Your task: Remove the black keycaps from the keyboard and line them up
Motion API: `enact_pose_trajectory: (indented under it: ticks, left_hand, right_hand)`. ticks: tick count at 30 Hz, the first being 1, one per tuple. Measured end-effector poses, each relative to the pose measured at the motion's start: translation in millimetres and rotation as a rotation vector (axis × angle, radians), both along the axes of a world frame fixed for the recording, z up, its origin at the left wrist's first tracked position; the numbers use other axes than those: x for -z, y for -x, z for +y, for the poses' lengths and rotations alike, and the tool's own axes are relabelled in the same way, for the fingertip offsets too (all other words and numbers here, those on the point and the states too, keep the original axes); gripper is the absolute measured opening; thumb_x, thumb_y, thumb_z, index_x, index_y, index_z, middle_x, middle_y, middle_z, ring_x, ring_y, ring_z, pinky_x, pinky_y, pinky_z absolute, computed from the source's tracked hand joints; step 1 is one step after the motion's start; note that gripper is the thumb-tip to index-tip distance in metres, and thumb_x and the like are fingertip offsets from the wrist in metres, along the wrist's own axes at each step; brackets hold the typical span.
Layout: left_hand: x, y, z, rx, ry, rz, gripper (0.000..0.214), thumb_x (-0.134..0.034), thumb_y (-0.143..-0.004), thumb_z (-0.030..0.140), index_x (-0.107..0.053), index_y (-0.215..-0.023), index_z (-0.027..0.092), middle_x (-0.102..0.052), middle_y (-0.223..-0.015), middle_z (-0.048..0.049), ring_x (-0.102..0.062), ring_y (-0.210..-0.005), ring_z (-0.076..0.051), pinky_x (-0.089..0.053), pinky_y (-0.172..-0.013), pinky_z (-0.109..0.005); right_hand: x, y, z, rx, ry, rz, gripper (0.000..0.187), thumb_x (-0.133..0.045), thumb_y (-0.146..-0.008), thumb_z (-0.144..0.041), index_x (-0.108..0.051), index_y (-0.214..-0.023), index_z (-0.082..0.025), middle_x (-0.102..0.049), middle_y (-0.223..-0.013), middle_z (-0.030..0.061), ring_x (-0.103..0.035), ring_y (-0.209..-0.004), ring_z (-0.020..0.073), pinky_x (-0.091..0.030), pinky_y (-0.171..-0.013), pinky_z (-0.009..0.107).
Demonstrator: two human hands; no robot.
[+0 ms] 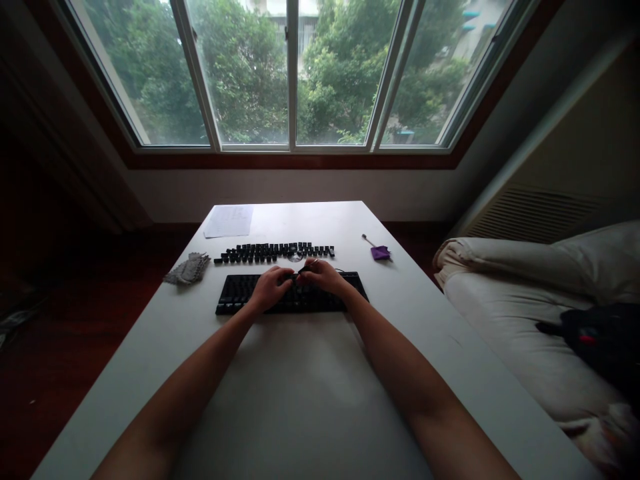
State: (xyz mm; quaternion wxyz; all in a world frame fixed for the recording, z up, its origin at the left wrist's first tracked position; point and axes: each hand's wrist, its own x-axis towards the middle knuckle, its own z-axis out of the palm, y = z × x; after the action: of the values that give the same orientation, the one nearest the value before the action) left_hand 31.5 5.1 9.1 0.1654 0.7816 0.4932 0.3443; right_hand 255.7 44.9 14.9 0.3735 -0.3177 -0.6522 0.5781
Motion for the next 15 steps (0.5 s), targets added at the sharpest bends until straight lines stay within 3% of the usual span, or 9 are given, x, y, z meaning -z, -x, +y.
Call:
enact_pose_trajectory:
  ticks: [7, 11, 15]
  left_hand:
    - [1.4, 16.1, 30.7, -0.135, 0.006, -0.017, 0.028, -0.056, -0.092, 0.022, -0.073, -0.114, 0.024, -0.075, -0.111, -0.004, -0.069, -0.093, -0.02, -0.053, -0.089, -0.033]
    - [-0.4, 24.0, 54.0, -0.202, -0.013, 0.119, 0.031, -0.059, -0.088, 0.02, -0.073, -0.116, 0.025, -0.076, -0.103, -0.0026, -0.069, -0.094, -0.021, -0.051, -0.092, -0.034]
    - [-1.3, 24.5, 74.0, -0.236, -0.074, 0.274, 0.026, -0.062, -0.086, 0.021, -0.075, -0.108, 0.026, -0.074, -0.111, -0.0045, -0.063, -0.108, -0.025, -0.046, -0.099, -0.038]
  right_hand:
    - [6.1, -6.1, 6.8, 0.099, 0.029, 0.043, 0.032, -0.076, -0.075, -0.041, -0.053, -0.085, -0.021, -0.076, -0.076, 0.0031, -0.073, -0.066, 0.0201, -0.059, -0.065, 0.032]
    - [11.5, -4.8, 8.4, 0.1, 0.017, 0.049, 0.03, -0.075, -0.076, -0.039, -0.052, -0.084, -0.021, -0.076, -0.074, 0.0028, -0.072, -0.064, 0.0184, -0.058, -0.062, 0.029]
    - [13.1, -4.6, 8.0, 0.1, 0.018, 0.04, 0.03, -0.075, -0.076, -0.039, -0.052, -0.084, -0.021, -0.076, -0.075, 0.0027, -0.073, -0.064, 0.0185, -0.058, -0.063, 0.029]
